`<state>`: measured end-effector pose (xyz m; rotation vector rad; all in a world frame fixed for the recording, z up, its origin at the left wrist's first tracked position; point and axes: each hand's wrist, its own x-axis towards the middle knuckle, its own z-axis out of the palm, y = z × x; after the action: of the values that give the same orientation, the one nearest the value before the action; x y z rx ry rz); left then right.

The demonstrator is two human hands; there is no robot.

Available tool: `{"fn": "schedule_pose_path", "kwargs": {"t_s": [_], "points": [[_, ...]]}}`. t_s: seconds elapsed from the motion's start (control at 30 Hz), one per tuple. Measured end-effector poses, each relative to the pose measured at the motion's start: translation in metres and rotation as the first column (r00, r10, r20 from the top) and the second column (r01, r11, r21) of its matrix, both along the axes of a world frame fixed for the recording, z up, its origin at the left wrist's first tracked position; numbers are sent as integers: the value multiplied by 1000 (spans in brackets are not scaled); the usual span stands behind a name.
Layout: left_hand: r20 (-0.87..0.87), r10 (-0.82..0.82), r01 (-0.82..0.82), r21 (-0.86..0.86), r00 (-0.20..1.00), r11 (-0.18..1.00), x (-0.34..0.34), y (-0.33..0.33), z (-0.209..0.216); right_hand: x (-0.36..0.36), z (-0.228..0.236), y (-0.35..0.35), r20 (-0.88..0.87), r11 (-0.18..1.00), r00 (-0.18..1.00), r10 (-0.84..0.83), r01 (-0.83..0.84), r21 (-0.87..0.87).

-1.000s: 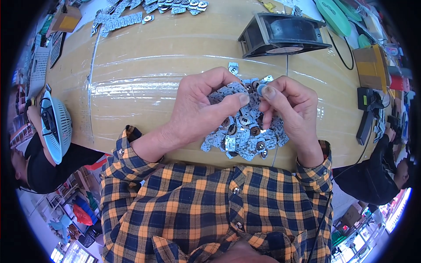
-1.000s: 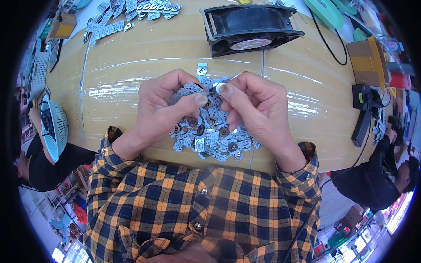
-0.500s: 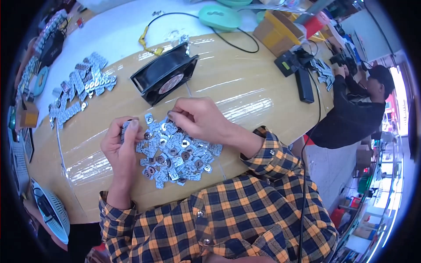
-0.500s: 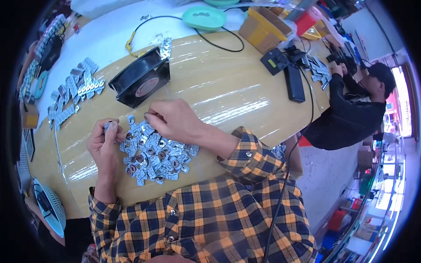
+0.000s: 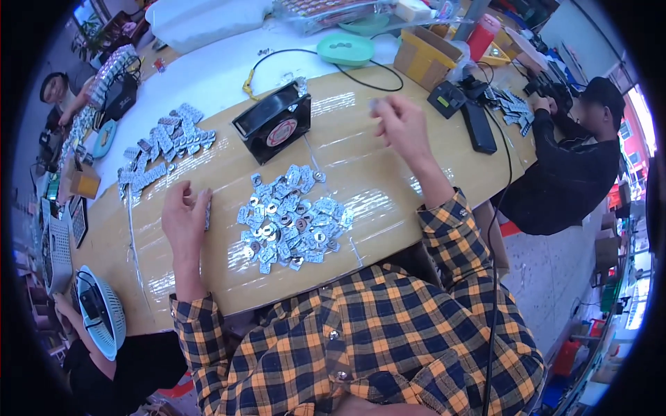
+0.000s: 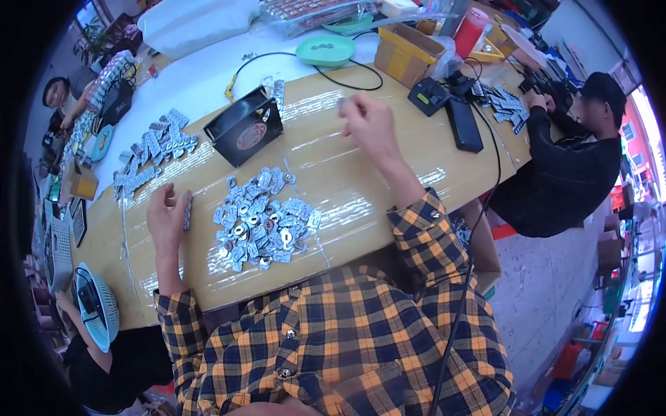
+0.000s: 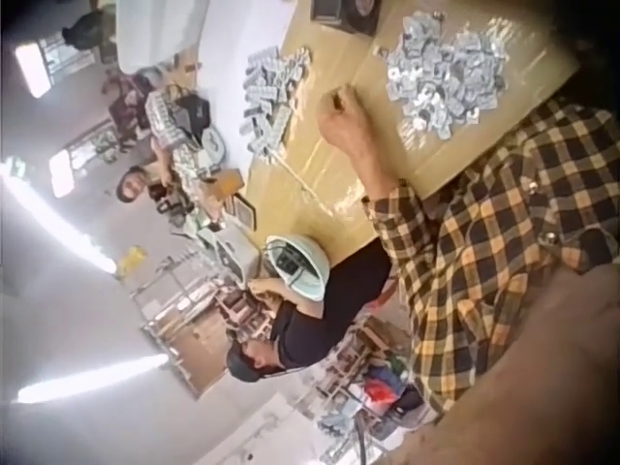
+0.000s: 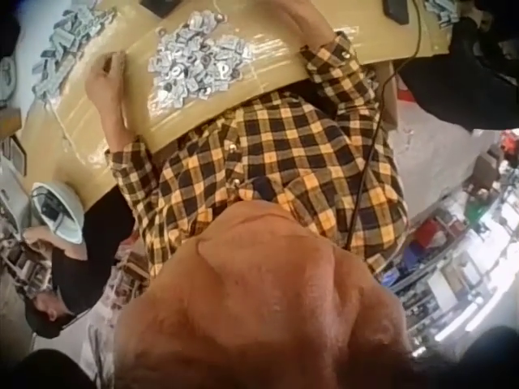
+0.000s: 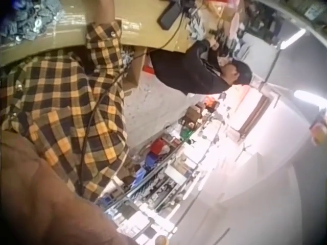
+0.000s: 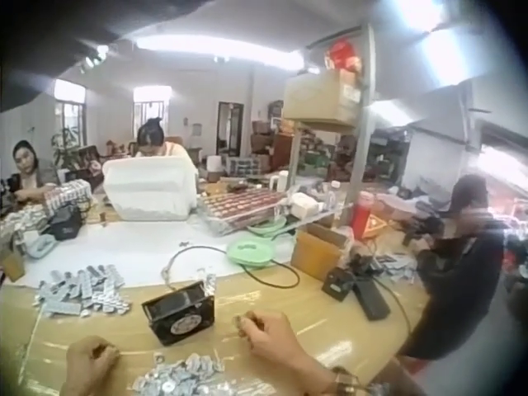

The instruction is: Sorting and inspecting small metal electronic components at a factory workbench and placing them into a cardboard box.

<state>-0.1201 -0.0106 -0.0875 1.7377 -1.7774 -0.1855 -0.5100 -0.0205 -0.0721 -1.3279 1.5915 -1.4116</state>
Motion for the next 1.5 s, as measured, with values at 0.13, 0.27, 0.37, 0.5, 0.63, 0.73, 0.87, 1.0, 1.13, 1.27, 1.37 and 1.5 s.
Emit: {"fn": "schedule_pose_path", "kwargs": {"t_s": [0.13, 0.27, 0.37, 0.5, 0.63, 0.73, 0.87, 1.0, 1.13, 1.27, 1.37, 1.5], "points": [[87, 29, -3, -290, 996, 957, 3, 5, 13, -57, 2, 1, -189, 928, 951, -246, 175, -327], [-51, -130, 100, -395, 990, 913, -28, 5, 70, -109, 15, 1, -442, 831, 757, -482, 234, -505], [3, -371, 344, -380, 929, 858, -65, 0, 118, -131, 18, -16, -505, 829, 707, -495, 210, -518], [147, -660, 671, -281, 737, 686, -132, -36, 147, -159, 13, -32, -605, 856, 652, -457, 137, -499], [266, -814, 855, -225, 516, 468, -209, -86, 152, -158, 14, -46, -648, 885, 641, -412, 113, -451], [444, -829, 921, -333, 341, 200, -277, -143, 138, -162, 11, -56, -672, 856, 588, -451, 72, -512], [603, -742, 926, -373, 293, 62, -339, -204, 124, -152, 18, -68, -746, 871, 557, -367, -75, -485], [541, -817, 977, -179, 198, 118, -394, -241, 117, -164, 15, -58, -750, 890, 559, -354, -45, -454], [521, -814, 966, -164, 258, 200, -397, -290, 104, -156, 19, -63, -703, 883, 636, -318, -72, -464], [163, -797, 803, 38, 582, 594, -386, -296, 144, -149, 26, -51, -697, 863, 629, -345, -80, -499], [-21, -833, 812, -210, 552, 544, -355, -323, 137, -129, 33, -33, -714, 844, 611, -342, -135, -520], [-468, -801, 919, 62, 372, 390, -282, -367, 111, -81, 33, 9, -762, 843, 569, -310, -206, -497]]}}
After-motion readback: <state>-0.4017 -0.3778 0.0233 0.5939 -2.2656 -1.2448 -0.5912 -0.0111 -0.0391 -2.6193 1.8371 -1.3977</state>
